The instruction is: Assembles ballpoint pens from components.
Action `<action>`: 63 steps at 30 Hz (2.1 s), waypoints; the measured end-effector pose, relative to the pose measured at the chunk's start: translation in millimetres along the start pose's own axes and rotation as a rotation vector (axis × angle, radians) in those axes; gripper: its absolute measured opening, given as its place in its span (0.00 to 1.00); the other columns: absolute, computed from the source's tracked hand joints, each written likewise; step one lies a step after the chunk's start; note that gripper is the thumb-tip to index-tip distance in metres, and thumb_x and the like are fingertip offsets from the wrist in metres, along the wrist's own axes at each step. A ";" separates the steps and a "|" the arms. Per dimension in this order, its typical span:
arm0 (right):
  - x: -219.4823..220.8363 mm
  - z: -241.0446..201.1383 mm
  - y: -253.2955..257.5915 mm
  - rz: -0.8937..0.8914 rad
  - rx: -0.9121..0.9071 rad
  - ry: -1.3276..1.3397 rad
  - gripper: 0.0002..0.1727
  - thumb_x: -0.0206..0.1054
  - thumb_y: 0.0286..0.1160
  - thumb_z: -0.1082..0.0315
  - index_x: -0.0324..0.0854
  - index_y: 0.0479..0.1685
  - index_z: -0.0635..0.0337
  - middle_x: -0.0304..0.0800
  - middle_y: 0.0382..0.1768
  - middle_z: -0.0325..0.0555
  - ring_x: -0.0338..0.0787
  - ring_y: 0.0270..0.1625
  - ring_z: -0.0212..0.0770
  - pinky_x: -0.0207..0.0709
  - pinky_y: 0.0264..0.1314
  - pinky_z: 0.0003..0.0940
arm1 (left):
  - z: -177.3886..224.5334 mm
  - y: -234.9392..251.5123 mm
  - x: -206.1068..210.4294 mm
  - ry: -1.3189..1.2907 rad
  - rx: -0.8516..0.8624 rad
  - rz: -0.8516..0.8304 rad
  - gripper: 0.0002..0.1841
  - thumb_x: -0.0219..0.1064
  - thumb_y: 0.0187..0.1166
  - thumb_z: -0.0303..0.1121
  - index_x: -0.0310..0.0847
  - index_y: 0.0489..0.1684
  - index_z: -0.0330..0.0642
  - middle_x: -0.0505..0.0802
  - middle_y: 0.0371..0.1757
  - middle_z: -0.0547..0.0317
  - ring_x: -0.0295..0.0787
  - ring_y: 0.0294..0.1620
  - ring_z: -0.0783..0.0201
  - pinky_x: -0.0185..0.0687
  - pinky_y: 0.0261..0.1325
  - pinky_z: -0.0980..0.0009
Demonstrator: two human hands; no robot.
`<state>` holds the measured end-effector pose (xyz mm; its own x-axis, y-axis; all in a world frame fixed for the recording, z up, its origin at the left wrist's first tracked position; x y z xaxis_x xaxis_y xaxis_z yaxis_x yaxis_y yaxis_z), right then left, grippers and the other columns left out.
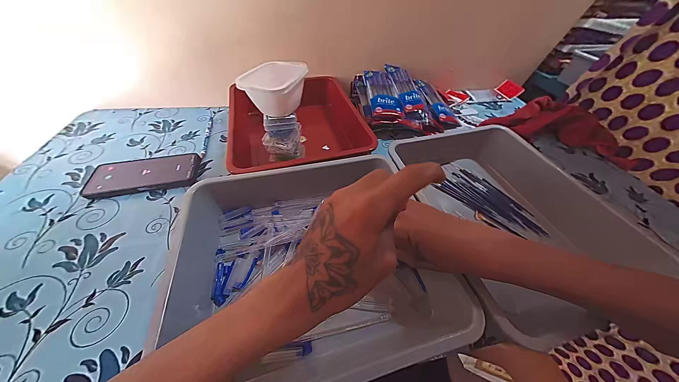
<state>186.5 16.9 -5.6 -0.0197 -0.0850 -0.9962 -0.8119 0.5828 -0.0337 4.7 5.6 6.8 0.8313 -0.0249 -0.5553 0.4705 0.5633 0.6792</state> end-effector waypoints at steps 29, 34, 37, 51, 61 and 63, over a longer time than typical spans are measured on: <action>-39.7 20.3 1.0 0.299 0.116 0.361 0.08 0.65 0.74 0.71 0.91 0.42 0.56 0.89 0.31 0.34 0.82 0.30 0.19 0.73 0.31 0.13 | -43.5 -5.0 -3.2 -0.155 -0.286 -0.013 0.09 0.62 0.85 0.28 0.88 0.52 0.42 0.89 0.33 0.71 0.79 0.27 0.84 0.74 0.31 0.89; -32.7 31.5 10.7 0.344 0.299 0.641 0.07 0.72 0.75 0.71 0.88 0.49 0.59 0.94 0.42 0.37 0.92 0.40 0.21 0.85 0.46 0.15 | -45.9 0.4 -5.4 -0.029 -0.300 -0.027 0.09 0.64 0.85 0.30 0.89 0.54 0.44 0.90 0.31 0.68 0.79 0.24 0.82 0.74 0.28 0.87; -24.1 38.4 14.9 0.458 0.291 0.729 0.06 0.72 0.74 0.75 0.88 0.47 0.60 0.94 0.39 0.37 0.92 0.38 0.21 0.86 0.45 0.15 | -50.8 -1.2 -1.6 0.053 -0.309 -0.064 0.08 0.66 0.84 0.30 0.89 0.52 0.42 0.90 0.30 0.64 0.80 0.24 0.78 0.75 0.29 0.82; 0.4 36.4 17.1 0.615 0.289 0.936 0.08 0.71 0.73 0.80 0.88 0.47 0.63 0.95 0.37 0.36 0.92 0.37 0.20 0.85 0.44 0.15 | -57.7 -1.6 5.0 -0.022 -0.391 -0.065 0.05 0.70 0.81 0.31 0.90 0.45 0.40 0.93 0.33 0.63 0.86 0.29 0.80 0.81 0.37 0.83; 1.1 40.0 19.0 0.615 0.266 0.981 0.07 0.70 0.72 0.80 0.88 0.45 0.63 0.95 0.35 0.35 0.91 0.36 0.19 0.85 0.44 0.14 | -61.6 0.4 0.1 -0.048 -0.367 -0.063 0.04 0.70 0.81 0.29 0.90 0.44 0.40 0.94 0.35 0.63 0.87 0.31 0.80 0.82 0.38 0.83; 1.8 40.8 18.8 0.615 0.247 0.973 0.07 0.70 0.72 0.81 0.88 0.45 0.63 0.95 0.36 0.35 0.91 0.37 0.20 0.85 0.46 0.14 | -61.3 -0.3 1.4 -0.050 -0.354 -0.082 0.05 0.70 0.81 0.29 0.90 0.44 0.40 0.94 0.34 0.63 0.87 0.31 0.80 0.82 0.38 0.83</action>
<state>195.0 60.7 -11.3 -0.8925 -0.2537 -0.3729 -0.3775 0.8726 0.3099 -12.4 56.1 -23.6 0.8128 -0.1169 -0.5707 0.4117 0.8084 0.4207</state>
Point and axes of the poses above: each hand's wrist, its own y-axis towards the middle knuckle, its own x-axis out of the palm, z = x × y, the point moved 1 cm from there along y, towards the middle knuckle
